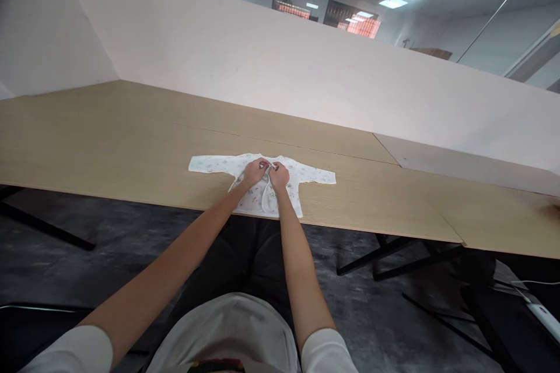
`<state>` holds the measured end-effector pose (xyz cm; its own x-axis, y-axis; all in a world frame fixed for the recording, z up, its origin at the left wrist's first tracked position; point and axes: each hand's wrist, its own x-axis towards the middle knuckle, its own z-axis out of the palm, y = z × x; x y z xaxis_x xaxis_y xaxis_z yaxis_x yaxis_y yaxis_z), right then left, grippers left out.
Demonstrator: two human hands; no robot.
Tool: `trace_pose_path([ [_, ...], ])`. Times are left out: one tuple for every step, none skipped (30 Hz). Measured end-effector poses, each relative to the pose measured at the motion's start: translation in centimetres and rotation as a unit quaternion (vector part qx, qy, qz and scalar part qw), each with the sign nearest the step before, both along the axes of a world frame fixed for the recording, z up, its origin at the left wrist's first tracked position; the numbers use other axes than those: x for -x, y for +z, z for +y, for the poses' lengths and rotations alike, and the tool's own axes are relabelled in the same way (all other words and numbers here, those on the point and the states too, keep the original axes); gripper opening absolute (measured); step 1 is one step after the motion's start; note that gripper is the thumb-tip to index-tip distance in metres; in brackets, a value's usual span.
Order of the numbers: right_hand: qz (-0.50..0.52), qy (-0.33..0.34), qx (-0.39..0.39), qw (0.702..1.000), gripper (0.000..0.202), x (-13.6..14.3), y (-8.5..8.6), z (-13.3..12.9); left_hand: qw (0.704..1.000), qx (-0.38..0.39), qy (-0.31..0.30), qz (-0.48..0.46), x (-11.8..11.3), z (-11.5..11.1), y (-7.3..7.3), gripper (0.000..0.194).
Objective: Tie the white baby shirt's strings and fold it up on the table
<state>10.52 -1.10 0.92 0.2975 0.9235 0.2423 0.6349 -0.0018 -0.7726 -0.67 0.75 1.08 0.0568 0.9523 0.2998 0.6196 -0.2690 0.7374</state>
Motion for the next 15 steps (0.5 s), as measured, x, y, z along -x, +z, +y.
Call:
trace_pose_path([
  [0.003,-0.002,0.002,1.0,0.032,0.0,0.0,0.0,1.0,0.0,0.0,-0.01,0.0,0.1,-0.1,0.021],
  [0.006,-0.005,0.007,1.0,0.032,0.0,0.1,0.1,1.0,-0.001,-0.001,-0.02,0.0,0.2,-0.2,0.02],
  [0.01,-0.007,0.014,1.0,0.031,0.0,0.1,0.1,1.0,-0.003,-0.002,-0.028,0.0,0.2,-0.3,0.02],
  [0.016,-0.009,0.019,1.0,0.031,0.0,0.2,0.2,0.999,-0.006,-0.004,-0.034,0.0,0.3,-0.3,0.02],
  [0.023,-0.007,0.022,0.999,0.03,0.0,0.3,0.2,0.999,-0.007,-0.006,-0.04,0.0,0.4,-0.4,0.02],
  [0.031,-0.002,0.022,0.999,0.029,0.0,0.4,0.1,0.999,-0.009,-0.009,-0.045,0.1,0.4,-0.5,0.02],
  [0.041,0.004,0.02,0.999,0.029,0.0,0.4,0.1,0.999,-0.01,-0.012,-0.049,0.1,0.4,-0.6,0.02],
  [0.053,0.011,0.017,0.998,0.03,0.0,0.5,0.0,0.998,-0.01,-0.013,-0.053,0.1,0.5,-0.6,0.02],
  [0.065,0.017,0.015,0.998,0.032,0.0,0.5,0.0,0.998,-0.011,-0.014,-0.056,0.2,0.6,-0.7,0.021],
  [0.073,0.021,0.015,0.997,0.035,-0.1,0.5,-0.1,0.998,-0.012,-0.014,-0.059,0.2,0.6,-0.8,0.022],
  [0.077,0.024,0.014,0.997,0.037,-0.1,0.5,-0.2,0.998,-0.015,-0.014,-0.064,0.2,0.7,-0.8,0.023],
  [0.077,0.026,0.014,0.997,0.036,-0.1,0.5,-0.2,0.997,-0.017,-0.015,-0.07,0.3,0.8,-0.9,0.024],
  [0.073,0.027,0.013,0.997,0.034,-0.1,0.4,-0.2,0.997,-0.02,-0.016,-0.077,0.3,0.9,-1.0,0.024],
  [0.067,0.028,0.011,0.997,0.031,-0.1,0.4,-0.2,0.996,-0.022,-0.017,-0.084,0.3,0.9,-1.1,0.024],
  [0.06,0.027,0.011,0.998,0.027,-0.1,0.3,-0.1,0.995,-0.024,-0.019,-0.092,0.3,1.0,-1.2,0.023],
])
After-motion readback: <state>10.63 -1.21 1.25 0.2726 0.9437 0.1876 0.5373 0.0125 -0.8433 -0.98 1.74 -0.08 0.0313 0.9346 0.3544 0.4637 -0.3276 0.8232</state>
